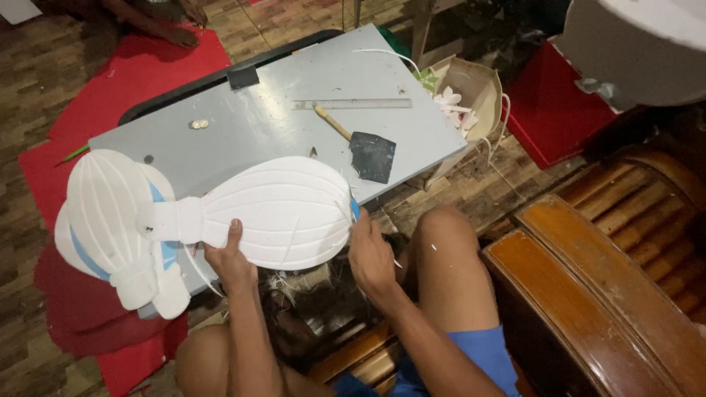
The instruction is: The person is using a utility knife to carefully cut out hot air balloon shapes from white foam board on a work surface.
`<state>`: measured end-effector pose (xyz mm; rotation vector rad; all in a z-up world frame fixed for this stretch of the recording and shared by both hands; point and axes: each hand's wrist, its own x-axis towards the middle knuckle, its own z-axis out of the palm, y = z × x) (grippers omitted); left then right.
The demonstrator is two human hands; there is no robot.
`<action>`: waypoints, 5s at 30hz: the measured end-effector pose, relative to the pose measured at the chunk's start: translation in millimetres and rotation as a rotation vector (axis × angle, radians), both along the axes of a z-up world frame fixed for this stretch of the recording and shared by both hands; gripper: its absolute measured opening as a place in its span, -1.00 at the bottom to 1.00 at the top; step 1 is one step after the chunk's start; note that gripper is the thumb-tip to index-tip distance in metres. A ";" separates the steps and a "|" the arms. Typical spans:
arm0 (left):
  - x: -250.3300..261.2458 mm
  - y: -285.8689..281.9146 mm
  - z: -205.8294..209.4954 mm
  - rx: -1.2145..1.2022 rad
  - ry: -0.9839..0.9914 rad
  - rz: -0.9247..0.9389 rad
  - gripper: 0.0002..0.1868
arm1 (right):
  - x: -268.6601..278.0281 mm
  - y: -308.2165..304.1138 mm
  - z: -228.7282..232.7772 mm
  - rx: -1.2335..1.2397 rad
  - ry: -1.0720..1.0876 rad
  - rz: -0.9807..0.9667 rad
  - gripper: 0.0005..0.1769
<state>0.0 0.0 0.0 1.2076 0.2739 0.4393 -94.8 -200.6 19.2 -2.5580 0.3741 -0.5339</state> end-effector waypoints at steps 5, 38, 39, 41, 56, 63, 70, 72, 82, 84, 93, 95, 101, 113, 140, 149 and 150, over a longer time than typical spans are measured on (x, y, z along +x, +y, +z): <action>-2.7 -5.0 9.8 -0.022 -0.003 0.027 -0.44 | -15.8 -5.4 21.7 -0.409 -0.304 -0.016 -0.64; -12.3 -12.0 37.0 -0.058 -0.010 0.003 -0.43 | 30.1 -18.1 -13.9 -0.260 -0.109 0.040 -0.57; -13.2 -14.6 41.7 -0.049 -0.010 0.014 -0.43 | 34.2 -18.2 -13.0 -0.285 -0.084 0.031 -0.56; -8.8 -8.9 23.6 -0.047 -0.004 0.016 -0.43 | 26.7 -19.1 -15.0 -0.231 -0.055 0.040 -0.52; 2.3 -2.9 9.5 -0.103 0.081 0.020 -0.41 | -22.6 -32.5 -18.8 0.106 0.152 -0.004 -0.50; 9.6 9.6 -11.6 -0.521 0.022 0.038 -0.43 | 9.8 -107.3 -60.0 0.743 -0.076 -0.295 -0.73; -2.3 -41.2 -4.6 -1.006 0.072 -0.143 -0.42 | 50.3 -52.0 33.8 1.444 -0.166 -0.089 -0.67; -15.7 -74.3 16.1 -1.031 0.175 -0.199 -0.35 | 63.9 -35.1 42.6 1.601 -0.220 0.041 -0.42; -94.9 -127.3 -29.7 -1.046 -0.126 -0.712 -0.49 | 120.3 -66.1 67.6 1.192 -0.265 0.205 -0.61; -125.7 -111.5 34.4 -0.235 0.304 -0.964 -0.52 | 124.5 -78.6 71.8 1.252 -0.270 0.237 -0.59; -44.0 -2.5 93.1 0.359 0.166 -0.034 -0.51 | 128.1 -97.9 42.3 1.269 -0.209 0.240 -0.49; -26.7 1.5 113.0 0.358 0.131 -0.165 -0.26 | 112.3 -83.1 56.7 1.245 -0.187 0.247 -0.52; -19.3 -3.0 108.1 0.381 0.120 -0.428 -0.34 | 85.1 -66.7 44.0 1.106 0.008 0.293 -0.38; -9.0 5.7 32.6 0.231 0.239 -0.455 -0.59 | 50.1 -16.8 75.7 -0.085 0.028 0.553 -0.50; -4.9 12.1 20.3 0.211 0.164 -0.442 -0.57 | 94.6 23.1 82.4 -0.670 -0.293 0.765 -0.68; -6.7 9.2 23.5 0.192 0.170 -0.447 -0.64 | 87.5 12.4 93.7 -0.702 -0.257 0.740 -0.68; -5.7 10.3 21.6 0.199 0.168 -0.448 -0.64 | 87.4 14.7 94.9 -0.673 -0.249 0.738 -0.69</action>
